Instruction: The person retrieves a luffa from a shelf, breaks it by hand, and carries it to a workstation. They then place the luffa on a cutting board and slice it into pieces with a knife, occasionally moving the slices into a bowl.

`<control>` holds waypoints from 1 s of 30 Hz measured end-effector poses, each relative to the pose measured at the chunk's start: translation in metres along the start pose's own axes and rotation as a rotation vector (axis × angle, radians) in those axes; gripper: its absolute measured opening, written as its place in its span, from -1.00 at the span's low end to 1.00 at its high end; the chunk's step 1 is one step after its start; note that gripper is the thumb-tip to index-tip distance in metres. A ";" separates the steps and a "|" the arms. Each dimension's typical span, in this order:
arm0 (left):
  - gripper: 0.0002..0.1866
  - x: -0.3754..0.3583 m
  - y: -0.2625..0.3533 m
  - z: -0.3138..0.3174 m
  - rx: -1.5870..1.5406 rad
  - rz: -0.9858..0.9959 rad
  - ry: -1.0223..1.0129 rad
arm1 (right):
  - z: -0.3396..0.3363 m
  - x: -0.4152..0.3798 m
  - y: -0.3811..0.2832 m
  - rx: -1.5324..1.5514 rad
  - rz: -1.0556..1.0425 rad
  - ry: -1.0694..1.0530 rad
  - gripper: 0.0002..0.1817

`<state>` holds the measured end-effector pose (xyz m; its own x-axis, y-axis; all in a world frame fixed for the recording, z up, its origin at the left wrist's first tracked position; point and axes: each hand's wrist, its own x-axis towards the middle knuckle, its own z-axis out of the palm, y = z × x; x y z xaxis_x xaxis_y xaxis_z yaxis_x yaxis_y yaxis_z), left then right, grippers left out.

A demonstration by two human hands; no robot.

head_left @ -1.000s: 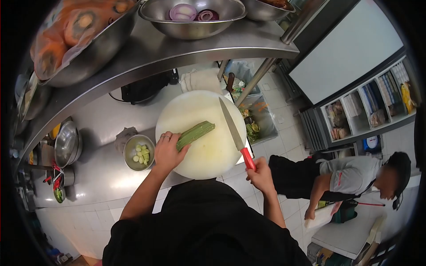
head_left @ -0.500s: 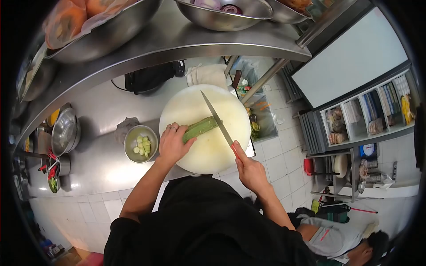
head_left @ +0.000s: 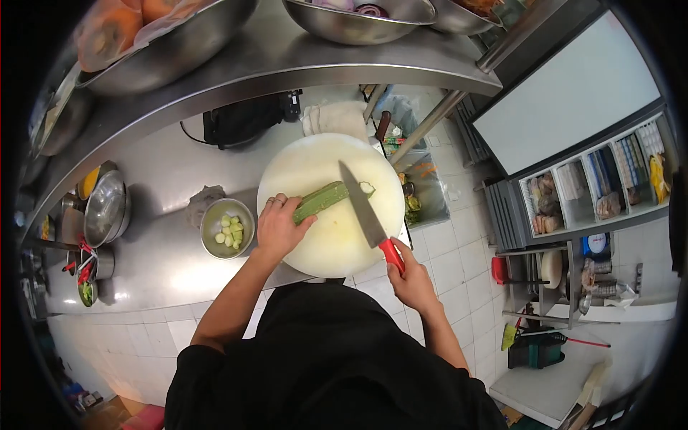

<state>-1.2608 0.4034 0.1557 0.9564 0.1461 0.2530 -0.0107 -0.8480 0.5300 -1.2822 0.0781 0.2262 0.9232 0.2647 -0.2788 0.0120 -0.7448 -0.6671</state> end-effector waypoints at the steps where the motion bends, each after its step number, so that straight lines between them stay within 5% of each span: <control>1: -0.47 0.001 -0.001 -0.002 -0.007 0.002 -0.009 | 0.004 0.002 -0.007 -0.097 -0.068 0.077 -0.27; 9: -0.40 -0.031 -0.006 -0.016 -0.108 -0.025 0.098 | 0.028 0.013 -0.036 -0.442 -0.433 0.198 -0.23; 30: -0.45 -0.043 -0.026 0.009 -0.198 0.065 0.251 | 0.042 0.032 -0.084 -0.472 -0.325 -0.187 -0.09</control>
<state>-1.2994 0.4146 0.1235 0.8503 0.2371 0.4699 -0.1492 -0.7475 0.6473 -1.2694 0.1746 0.2444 0.7608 0.5959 -0.2570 0.4913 -0.7876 -0.3719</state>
